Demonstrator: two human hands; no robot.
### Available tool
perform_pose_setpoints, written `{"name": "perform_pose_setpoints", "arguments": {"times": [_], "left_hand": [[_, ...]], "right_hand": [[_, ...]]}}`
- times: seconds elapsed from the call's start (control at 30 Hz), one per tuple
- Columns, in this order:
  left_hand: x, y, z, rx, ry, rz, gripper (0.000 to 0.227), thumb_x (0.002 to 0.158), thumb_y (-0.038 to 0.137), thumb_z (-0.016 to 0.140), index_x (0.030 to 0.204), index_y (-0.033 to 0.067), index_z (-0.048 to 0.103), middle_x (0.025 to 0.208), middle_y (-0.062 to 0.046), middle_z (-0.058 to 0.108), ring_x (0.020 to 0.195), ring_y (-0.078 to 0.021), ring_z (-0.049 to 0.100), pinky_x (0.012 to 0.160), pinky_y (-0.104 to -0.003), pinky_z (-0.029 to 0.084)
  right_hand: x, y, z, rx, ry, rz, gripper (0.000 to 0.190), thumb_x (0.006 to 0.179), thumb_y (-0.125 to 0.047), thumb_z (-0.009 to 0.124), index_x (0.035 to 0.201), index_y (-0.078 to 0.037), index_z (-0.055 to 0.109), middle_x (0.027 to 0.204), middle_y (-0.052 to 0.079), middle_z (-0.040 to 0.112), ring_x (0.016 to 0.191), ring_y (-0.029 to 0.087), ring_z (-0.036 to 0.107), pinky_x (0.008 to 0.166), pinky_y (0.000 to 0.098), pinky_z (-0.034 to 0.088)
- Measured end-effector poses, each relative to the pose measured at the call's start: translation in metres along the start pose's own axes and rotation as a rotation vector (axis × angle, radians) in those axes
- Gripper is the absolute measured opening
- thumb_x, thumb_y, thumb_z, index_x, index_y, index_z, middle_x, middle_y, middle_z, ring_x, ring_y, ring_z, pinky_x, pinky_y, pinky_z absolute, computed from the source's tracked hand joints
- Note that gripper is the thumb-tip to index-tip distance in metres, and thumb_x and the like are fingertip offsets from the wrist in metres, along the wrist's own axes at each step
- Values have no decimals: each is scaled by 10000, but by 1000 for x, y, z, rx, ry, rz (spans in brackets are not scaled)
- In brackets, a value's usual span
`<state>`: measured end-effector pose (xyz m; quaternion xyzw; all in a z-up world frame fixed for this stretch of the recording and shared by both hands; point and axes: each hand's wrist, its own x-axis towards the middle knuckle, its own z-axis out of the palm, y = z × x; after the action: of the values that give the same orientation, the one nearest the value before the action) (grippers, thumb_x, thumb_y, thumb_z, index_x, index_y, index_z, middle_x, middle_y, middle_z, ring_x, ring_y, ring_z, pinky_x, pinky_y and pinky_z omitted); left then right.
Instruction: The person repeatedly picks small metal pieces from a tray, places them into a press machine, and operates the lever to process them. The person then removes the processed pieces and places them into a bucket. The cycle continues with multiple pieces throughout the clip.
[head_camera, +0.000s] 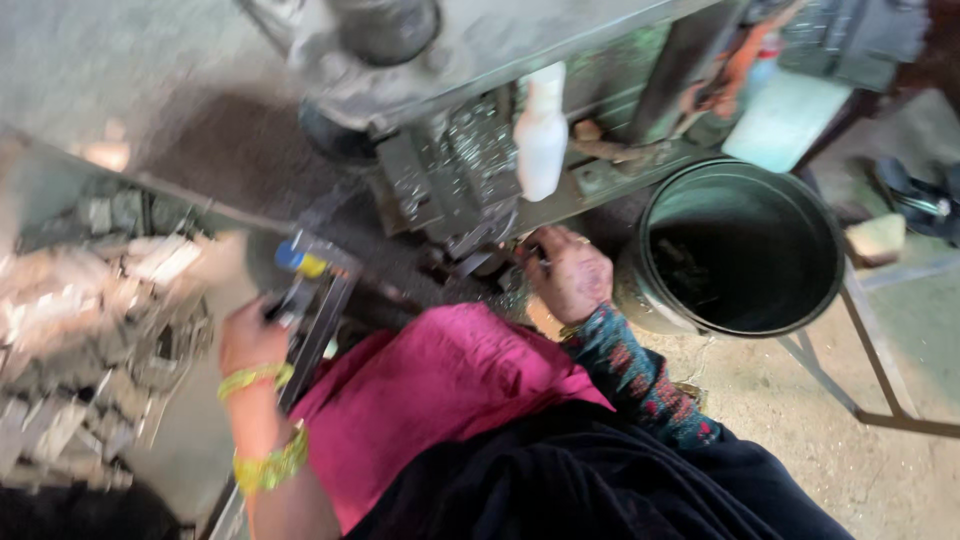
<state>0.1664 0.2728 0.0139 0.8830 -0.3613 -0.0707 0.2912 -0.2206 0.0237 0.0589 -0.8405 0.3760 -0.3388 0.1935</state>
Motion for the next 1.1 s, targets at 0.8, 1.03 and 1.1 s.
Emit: {"name": "perform_pose_setpoints", "arguments": {"times": [0.8, 1.03, 1.1], "left_hand": [[36, 244, 180, 374, 118, 318, 439, 910, 248, 519, 1255, 38, 691, 1555, -86, 479, 1474, -298, 368, 1214, -539, 199], [37, 240, 194, 566, 206, 368, 417, 978, 177, 453, 1263, -21, 686, 1484, -131, 580, 1478, -308, 418, 1269, -558, 77], [48, 247, 195, 601, 209, 369, 431, 975, 179, 448, 1278, -26, 676, 1462, -139, 591, 1472, -310, 434, 1264, -561, 60]], "right_hand": [[5, 32, 14, -203, -486, 72, 472, 915, -508, 645, 1221, -150, 613, 869, 177, 718, 812, 407, 703, 664, 524, 528], [3, 79, 44, -228, -743, 9, 500, 934, -540, 599, 1174, -103, 553, 866, 219, 701, 851, 452, 683, 726, 566, 510], [-18, 96, 53, -181, -743, 104, 480, 938, -535, 602, 1126, -94, 578, 853, 214, 706, 868, 440, 690, 755, 562, 507]]}}
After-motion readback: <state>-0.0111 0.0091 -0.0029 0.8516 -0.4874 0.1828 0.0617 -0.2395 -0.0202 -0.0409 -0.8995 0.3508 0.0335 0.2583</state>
